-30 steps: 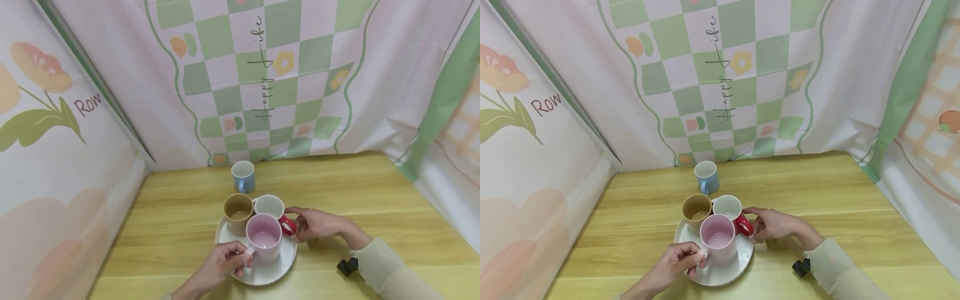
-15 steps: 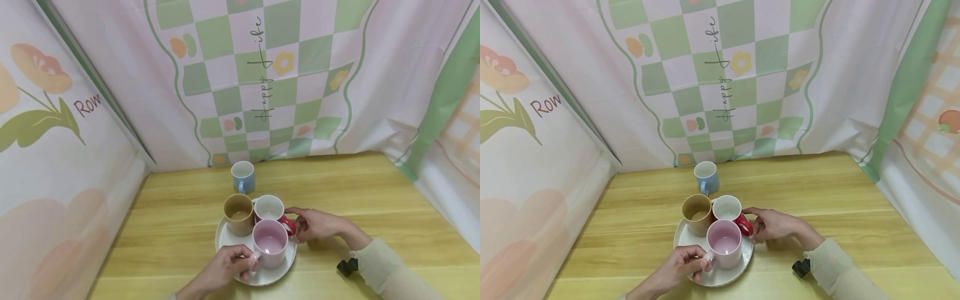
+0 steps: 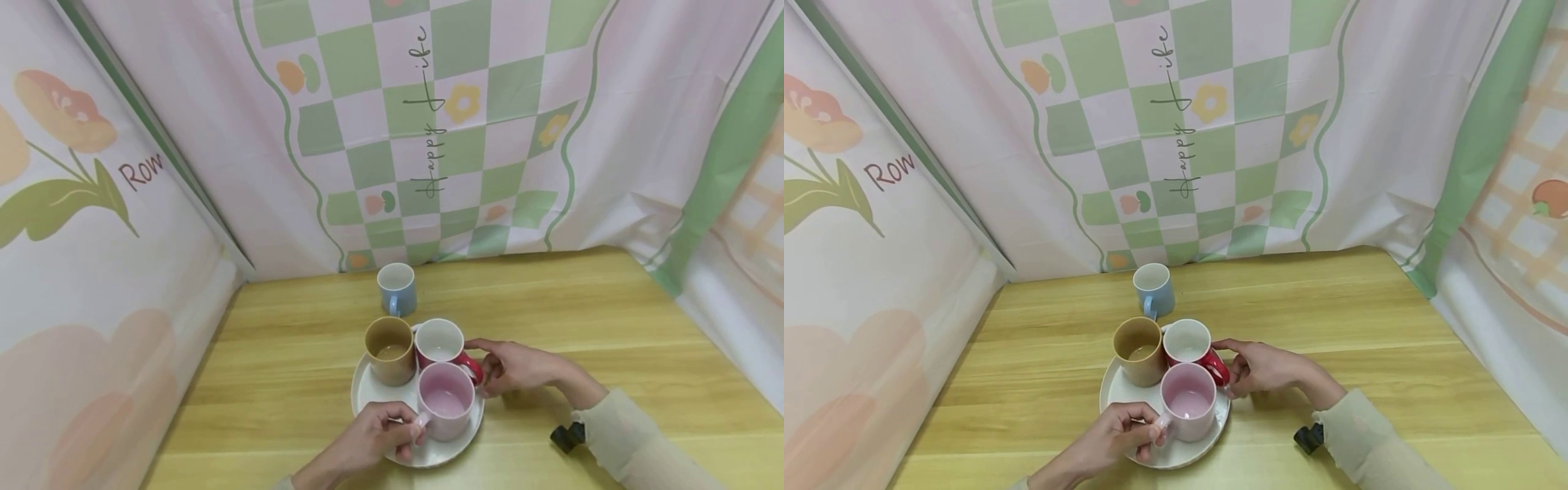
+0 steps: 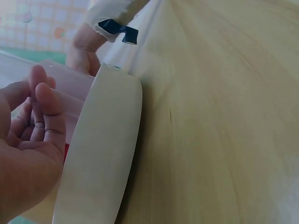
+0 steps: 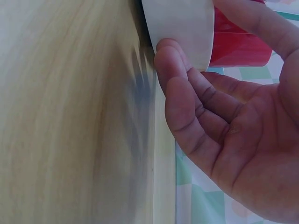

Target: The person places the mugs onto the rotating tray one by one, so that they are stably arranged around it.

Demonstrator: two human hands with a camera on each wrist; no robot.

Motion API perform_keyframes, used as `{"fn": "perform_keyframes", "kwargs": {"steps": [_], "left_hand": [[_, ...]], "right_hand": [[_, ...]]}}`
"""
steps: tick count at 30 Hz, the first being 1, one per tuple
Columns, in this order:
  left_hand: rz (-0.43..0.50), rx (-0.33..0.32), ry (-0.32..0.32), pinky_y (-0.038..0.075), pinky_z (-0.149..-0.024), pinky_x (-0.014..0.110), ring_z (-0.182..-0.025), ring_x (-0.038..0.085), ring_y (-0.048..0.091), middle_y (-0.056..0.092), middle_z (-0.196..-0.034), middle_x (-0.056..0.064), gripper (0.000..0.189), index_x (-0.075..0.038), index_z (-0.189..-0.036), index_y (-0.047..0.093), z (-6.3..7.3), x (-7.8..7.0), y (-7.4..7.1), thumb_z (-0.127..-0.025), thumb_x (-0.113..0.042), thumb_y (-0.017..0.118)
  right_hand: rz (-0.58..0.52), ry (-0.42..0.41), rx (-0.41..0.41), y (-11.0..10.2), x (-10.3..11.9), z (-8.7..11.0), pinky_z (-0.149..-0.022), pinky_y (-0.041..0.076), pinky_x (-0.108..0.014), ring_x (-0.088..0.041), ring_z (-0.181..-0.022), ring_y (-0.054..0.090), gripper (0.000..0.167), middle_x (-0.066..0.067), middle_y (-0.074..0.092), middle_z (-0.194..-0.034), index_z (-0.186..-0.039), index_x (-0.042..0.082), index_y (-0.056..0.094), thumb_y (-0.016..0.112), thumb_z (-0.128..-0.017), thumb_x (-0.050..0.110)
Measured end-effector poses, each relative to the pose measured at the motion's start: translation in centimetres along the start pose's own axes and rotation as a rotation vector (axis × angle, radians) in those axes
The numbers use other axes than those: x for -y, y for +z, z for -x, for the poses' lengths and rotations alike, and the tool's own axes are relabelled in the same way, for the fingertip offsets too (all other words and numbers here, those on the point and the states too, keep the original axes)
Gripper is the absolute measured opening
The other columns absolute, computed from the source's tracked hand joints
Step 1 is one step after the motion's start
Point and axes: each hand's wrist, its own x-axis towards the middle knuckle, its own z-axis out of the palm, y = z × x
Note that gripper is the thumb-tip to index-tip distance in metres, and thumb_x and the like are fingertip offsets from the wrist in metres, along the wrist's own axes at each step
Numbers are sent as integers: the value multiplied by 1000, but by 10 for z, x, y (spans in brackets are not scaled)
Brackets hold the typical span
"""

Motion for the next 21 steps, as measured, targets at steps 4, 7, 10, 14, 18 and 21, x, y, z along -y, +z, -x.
{"fn": "perform_keyframes", "kwargs": {"steps": [4,7,10,14,18,21], "left_hand": [[6,0,-7,54,-64,15,-67,0,62,65,-99,34,25,2,-102,67,-2,0,1,-97,-22,64],[13,-5,-18,54,-63,15,-67,0,62,65,-99,35,25,3,-102,67,-3,0,2,-97,-22,65],[28,-12,-42,56,-64,17,-67,1,63,65,-100,37,25,4,-102,68,-4,-2,4,-97,-20,65],[38,-24,-70,58,-65,19,-68,2,65,66,-101,38,23,4,-101,68,-3,-6,4,-97,-18,65],[-1,-18,-68,57,-63,18,-68,3,66,66,-99,39,21,4,-100,69,-3,-12,3,-97,-17,64],[-27,-3,-72,56,-62,18,-68,3,66,66,-97,39,24,3,-101,70,-3,-15,2,-98,-19,64]], "right_hand": [[3,0,-3,0,-1,0,-71,59,-26,-16,-81,69,85,-3,71,-92,-153,2,30,78,-83,15],[14,-7,-7,0,-1,0,-71,59,-26,-16,-81,69,86,-3,71,-91,-152,3,31,79,-83,15],[28,-15,-12,1,-2,-1,-70,59,-26,-15,-80,68,86,-3,71,-90,-152,3,31,79,-82,17],[37,-22,-16,0,-2,-1,-69,58,-26,-13,-79,68,85,-3,71,-89,-151,2,32,79,-83,18],[39,-24,-14,0,-2,-1,-68,58,-25,-13,-78,68,84,-3,71,-89,-151,1,32,79,-83,18],[34,-23,-10,0,-2,-2,-68,58,-25,-13,-77,67,84,-3,71,-89,-151,2,32,79,-83,17]]}}
